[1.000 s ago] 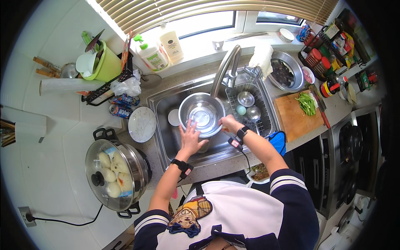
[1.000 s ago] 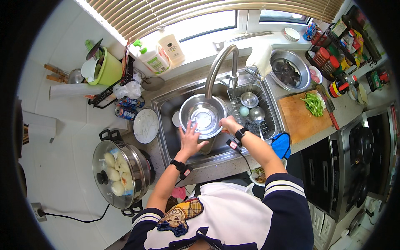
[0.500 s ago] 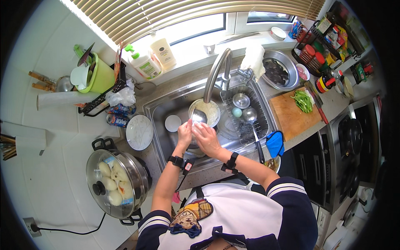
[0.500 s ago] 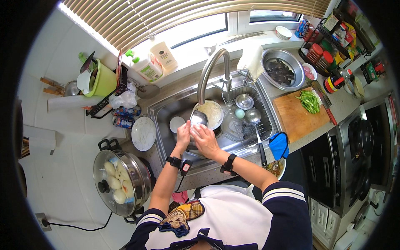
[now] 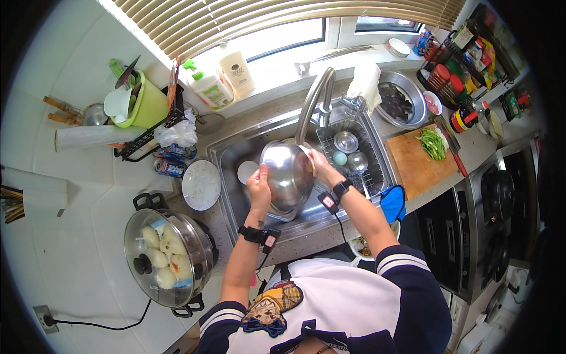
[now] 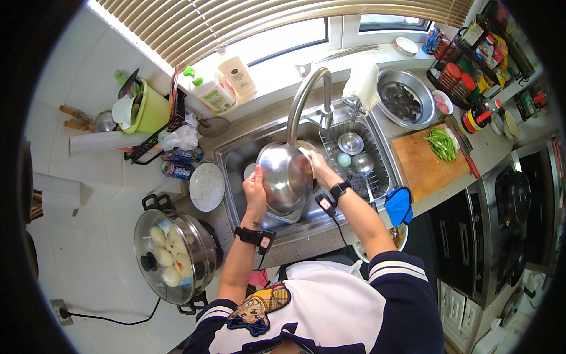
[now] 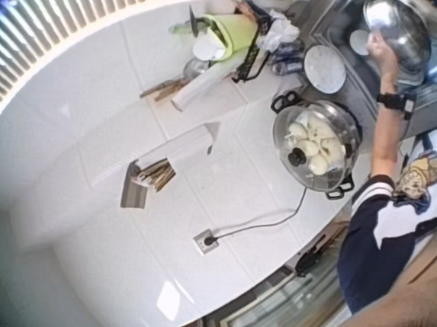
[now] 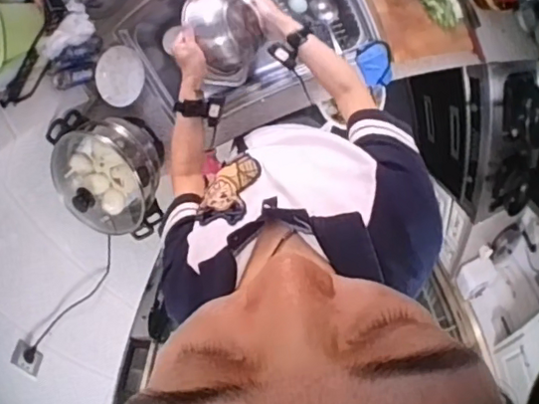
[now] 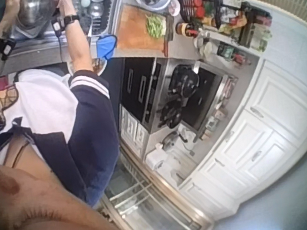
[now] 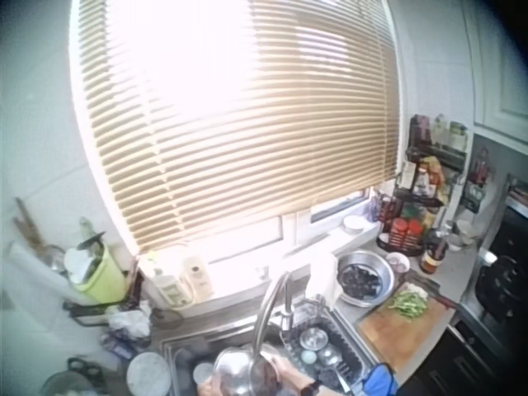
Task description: The person washes multiple dishes in a kitchen sink using a sponge and running water. They scrub and rinse a white plate, a metal bowl, a second plate, a metal tray, and a plastic container lid, placing each item aside after rinsing.
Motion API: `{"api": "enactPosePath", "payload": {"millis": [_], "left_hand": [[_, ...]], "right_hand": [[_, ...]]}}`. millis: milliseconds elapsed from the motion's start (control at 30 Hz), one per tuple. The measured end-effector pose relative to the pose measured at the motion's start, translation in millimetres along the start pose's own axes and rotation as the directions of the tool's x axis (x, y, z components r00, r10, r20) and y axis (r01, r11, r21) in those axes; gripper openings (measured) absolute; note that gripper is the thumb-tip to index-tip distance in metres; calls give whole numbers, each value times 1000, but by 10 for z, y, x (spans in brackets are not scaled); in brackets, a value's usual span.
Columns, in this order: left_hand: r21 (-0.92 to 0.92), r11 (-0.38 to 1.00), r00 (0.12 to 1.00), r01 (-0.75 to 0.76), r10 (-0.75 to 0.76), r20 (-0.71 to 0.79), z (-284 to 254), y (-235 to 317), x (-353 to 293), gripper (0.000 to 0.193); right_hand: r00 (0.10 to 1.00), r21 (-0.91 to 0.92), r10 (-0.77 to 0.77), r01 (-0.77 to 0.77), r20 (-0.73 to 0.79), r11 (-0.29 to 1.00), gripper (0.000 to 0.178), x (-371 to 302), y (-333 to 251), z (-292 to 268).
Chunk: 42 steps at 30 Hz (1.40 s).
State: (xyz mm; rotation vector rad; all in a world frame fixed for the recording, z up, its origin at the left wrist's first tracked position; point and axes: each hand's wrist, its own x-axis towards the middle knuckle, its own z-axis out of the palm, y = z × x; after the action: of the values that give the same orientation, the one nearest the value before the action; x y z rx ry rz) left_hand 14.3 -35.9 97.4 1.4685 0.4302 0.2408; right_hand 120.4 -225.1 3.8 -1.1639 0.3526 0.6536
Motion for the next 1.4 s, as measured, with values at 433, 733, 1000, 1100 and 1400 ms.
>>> {"api": "enactPosePath", "payload": {"millis": [433, 733, 1000, 1100, 1400], "left_hand": [[419, 905, 984, -78, 138, -115, 165, -803, 127, 49], [-166, 943, 957, 289, -281, 71, -45, -688, 234, 38], [-91, 924, 919, 371, -351, 182, -159, -770, 249, 46], [-213, 913, 920, 348, -289, 265, -92, -604, 189, 43], [-304, 900, 950, 311, -302, 77, -389, -243, 195, 42]], "right_hand": [[941, 521, 299, -338, 161, 784, 36, -583, 155, 475], [365, -677, -699, 699, 615, -230, 41, -1020, 141, 338], [297, -554, -518, 692, 802, -462, 50, -1151, 217, 497], [335, -575, -546, 737, 768, -356, 52, -883, 80, 558], [316, -638, -810, 764, 493, -90, 41, -1015, 301, 483]]}}
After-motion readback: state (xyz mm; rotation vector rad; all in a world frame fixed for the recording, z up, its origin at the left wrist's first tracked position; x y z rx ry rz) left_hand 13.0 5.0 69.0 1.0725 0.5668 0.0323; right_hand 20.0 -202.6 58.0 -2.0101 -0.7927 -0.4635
